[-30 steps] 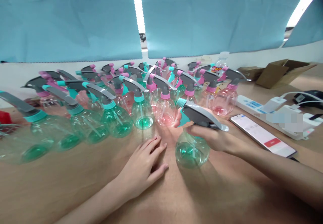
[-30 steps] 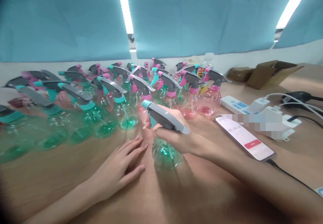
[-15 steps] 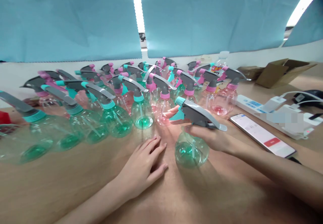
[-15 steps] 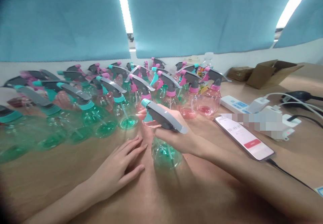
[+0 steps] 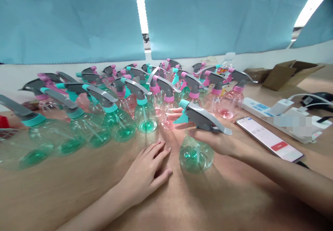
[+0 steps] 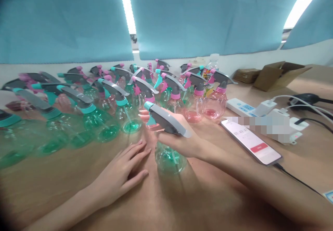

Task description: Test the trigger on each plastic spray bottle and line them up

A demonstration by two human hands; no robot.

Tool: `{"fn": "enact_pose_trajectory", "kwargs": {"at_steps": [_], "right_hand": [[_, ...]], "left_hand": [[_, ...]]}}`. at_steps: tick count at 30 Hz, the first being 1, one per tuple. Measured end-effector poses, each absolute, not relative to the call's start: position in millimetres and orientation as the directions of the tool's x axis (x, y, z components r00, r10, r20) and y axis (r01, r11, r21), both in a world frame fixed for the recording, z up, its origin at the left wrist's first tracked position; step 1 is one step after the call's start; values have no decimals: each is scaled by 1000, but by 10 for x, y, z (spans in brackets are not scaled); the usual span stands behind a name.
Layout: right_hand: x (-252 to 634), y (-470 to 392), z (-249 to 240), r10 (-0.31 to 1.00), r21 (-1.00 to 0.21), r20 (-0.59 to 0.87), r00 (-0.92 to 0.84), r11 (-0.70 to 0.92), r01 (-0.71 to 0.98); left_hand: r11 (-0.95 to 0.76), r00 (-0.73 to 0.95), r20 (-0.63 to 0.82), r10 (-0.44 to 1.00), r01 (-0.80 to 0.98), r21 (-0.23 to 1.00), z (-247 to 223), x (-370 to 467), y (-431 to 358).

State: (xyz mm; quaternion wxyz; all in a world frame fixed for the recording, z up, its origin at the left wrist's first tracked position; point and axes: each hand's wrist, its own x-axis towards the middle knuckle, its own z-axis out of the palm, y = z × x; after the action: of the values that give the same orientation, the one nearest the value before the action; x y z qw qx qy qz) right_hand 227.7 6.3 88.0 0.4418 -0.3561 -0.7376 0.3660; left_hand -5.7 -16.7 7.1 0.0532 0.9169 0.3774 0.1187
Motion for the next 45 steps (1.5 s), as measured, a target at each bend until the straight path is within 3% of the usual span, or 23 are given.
{"fn": "enact_pose_trajectory", "kwargs": {"at_steps": [7,23,36,42,45], "right_hand": [[2233,39,983,848,-875,381,-370,459,152],[2263,23,969,851,-836,361,-382,476,271],[2271,59,907,831,-850,392,-394,492,190],[2278,35,934,848,-841,365,-383,477,254],[2291,-1,986,891,-815,312,-331,430,389]], "left_hand": [[-709,687,173,706,681,184,73,-54,-175],[-714,692,174,701,678,178,54,-56,-171],[-723,694,201,691,667,179,41,-64,-162],[-718,691,194,696,669,191,41,-55,-159],[-715,688,195,699,672,192,41,-57,-161]]}}
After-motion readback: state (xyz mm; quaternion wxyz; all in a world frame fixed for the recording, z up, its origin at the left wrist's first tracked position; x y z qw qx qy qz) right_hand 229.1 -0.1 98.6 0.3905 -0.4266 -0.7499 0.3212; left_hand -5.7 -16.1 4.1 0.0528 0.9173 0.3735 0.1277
